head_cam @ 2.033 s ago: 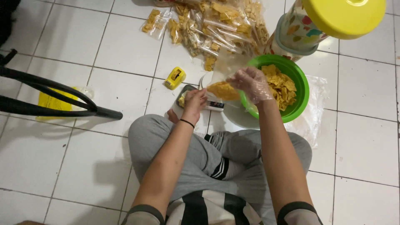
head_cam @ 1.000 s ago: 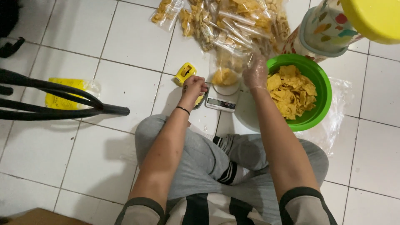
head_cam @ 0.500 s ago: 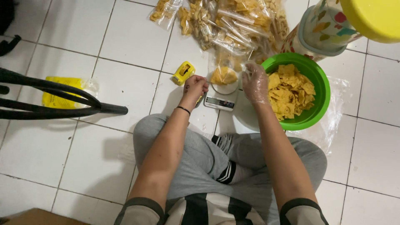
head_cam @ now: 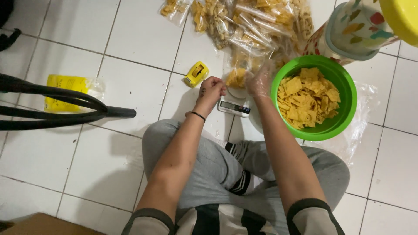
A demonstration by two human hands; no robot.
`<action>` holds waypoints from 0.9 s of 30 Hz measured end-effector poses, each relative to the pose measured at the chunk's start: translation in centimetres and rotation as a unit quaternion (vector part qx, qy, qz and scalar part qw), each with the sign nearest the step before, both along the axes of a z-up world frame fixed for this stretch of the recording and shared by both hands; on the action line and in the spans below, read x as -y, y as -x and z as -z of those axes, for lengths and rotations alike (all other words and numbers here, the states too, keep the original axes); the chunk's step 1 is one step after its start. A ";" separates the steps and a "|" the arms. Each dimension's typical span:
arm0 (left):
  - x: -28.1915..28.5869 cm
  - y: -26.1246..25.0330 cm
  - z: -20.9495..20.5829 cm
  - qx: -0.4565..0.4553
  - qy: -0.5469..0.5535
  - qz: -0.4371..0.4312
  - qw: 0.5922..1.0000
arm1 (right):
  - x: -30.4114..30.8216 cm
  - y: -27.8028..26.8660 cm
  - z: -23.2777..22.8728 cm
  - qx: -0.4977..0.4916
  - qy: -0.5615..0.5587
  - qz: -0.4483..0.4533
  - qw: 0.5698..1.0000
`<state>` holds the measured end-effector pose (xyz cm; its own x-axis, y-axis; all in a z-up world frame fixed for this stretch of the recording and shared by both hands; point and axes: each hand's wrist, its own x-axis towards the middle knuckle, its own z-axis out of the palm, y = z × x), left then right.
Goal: The person is sitting on the floor, manually picking up chips from a green bowl and placing them into small plastic bags.
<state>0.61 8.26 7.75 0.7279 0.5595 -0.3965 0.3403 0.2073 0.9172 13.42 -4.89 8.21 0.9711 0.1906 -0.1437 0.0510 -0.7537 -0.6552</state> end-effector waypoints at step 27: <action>2.1 1.8 -3.9 0.185 0.347 -0.042 0.919 | 6.0 13.0 -4.5 -0.024 -0.493 -0.092 0.865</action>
